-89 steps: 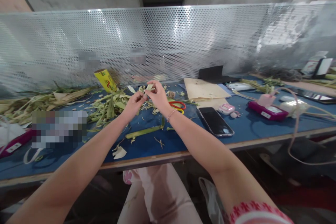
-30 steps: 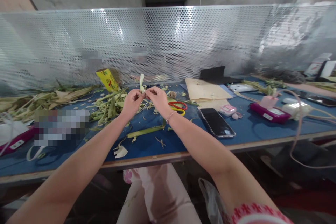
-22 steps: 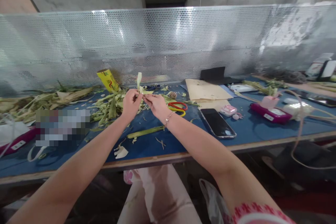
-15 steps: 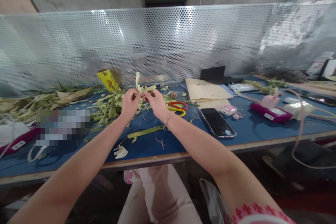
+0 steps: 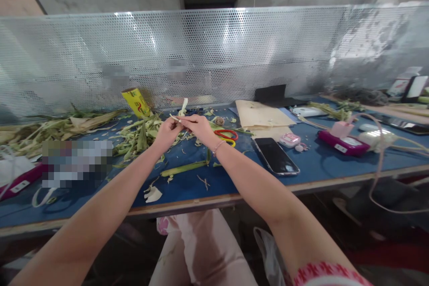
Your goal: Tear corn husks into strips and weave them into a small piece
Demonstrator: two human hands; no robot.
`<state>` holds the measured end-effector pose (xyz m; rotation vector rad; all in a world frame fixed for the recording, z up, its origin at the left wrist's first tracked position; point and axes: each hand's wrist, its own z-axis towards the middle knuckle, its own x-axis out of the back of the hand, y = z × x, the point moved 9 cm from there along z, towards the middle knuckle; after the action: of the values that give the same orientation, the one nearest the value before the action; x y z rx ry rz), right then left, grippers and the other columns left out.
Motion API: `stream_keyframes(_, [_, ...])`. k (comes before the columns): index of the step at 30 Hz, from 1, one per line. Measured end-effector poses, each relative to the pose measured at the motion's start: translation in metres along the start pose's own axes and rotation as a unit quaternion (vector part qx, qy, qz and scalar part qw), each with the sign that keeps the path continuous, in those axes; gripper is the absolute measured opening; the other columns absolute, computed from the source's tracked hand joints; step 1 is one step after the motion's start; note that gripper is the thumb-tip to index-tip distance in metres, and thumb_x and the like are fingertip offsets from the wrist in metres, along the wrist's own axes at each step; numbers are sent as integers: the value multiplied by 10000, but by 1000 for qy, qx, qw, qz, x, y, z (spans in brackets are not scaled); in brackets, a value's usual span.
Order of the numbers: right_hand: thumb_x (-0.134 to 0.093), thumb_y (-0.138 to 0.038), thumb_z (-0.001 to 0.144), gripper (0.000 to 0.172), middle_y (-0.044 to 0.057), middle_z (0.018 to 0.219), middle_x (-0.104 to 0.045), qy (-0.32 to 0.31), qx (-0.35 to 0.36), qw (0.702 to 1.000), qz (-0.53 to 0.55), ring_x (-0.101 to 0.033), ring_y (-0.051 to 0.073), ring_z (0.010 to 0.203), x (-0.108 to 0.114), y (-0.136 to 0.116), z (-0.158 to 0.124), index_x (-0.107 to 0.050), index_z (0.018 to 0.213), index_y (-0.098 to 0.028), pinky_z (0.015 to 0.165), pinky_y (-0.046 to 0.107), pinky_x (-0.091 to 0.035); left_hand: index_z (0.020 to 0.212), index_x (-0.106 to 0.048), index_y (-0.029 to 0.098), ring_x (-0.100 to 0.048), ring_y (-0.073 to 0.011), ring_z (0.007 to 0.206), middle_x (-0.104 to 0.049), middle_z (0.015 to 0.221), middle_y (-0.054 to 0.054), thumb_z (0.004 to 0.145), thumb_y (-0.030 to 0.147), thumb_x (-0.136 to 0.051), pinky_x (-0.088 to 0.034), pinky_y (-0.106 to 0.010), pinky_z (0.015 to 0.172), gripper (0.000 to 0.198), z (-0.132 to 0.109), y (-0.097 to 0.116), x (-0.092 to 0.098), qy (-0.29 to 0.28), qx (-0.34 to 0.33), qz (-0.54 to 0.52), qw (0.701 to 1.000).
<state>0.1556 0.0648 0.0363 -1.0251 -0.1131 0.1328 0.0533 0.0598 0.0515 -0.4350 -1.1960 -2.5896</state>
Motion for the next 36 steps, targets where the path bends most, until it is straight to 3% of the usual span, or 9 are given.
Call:
stream_keyframes(2, [-664,-336,637,256,-5,646,-572,-16,-73,992,100,-409,55,518,-4,11,-1,-704,836,-180,507,221,-361,694,-541,154,-462,-103,584,-514,631,7,689,232,-561,-383,-248,585,81,0,2,-2,-14,-11,-14,1000])
stream_keyframes(5, [-704,-312,571,248,-10,616,-578,-7,-107,982,155,-419,48,514,-3,14,-2,-699,772,-168,503,212,-358,769,-550,153,-498,-115,628,-537,690,-6,689,262,-582,-412,-260,615,140,-2,5,-7,-43,-21,-50,998])
stream_keyframes(10, [-665,-299,612,184,-28,563,-542,16,-55,995,80,-441,57,494,0,4,0,-664,737,-164,498,219,-376,762,-531,160,-531,-142,684,-551,713,-27,791,346,-464,-435,-294,680,200,-3,-1,-2,-10,8,-60,998])
stream_keyframes(14, [-632,-283,649,182,-14,689,-580,66,-26,997,34,-487,58,504,4,-1,-2,-595,783,-166,499,217,-416,707,-508,174,-522,-141,663,-544,682,-23,830,314,-397,-427,-286,667,217,-2,-3,3,24,24,4,999])
stream_keyframes(18, [-633,-241,645,197,7,795,-593,101,-43,994,25,-503,52,506,7,0,-4,-553,805,-158,488,213,-434,672,-466,186,-489,-127,612,-509,620,2,830,288,-404,-404,-261,620,198,-3,2,5,35,18,58,998])
stream_keyframes(25, [-609,-214,675,170,22,753,-590,130,-88,987,29,-505,59,493,7,0,-8,-563,823,-145,523,246,-474,677,-457,189,-489,-126,614,-520,627,5,826,280,-415,-372,-247,602,179,-5,6,9,54,12,83,995])
stream_keyframes(30, [-594,-241,703,192,22,824,-567,79,-93,991,60,-492,52,489,-2,7,-4,-571,878,-167,497,238,-458,679,-468,187,-463,-115,583,-511,605,15,811,270,-442,-346,-237,577,158,-6,12,11,61,-5,102,993])
stream_keyframes(36, [-483,-302,786,358,21,963,-560,36,-45,998,33,-377,20,431,-2,3,-3,-506,1141,-256,395,195,-358,659,-483,176,-483,-105,542,-510,578,19,800,279,-464,-358,-233,553,175,-4,10,5,21,32,46,998])
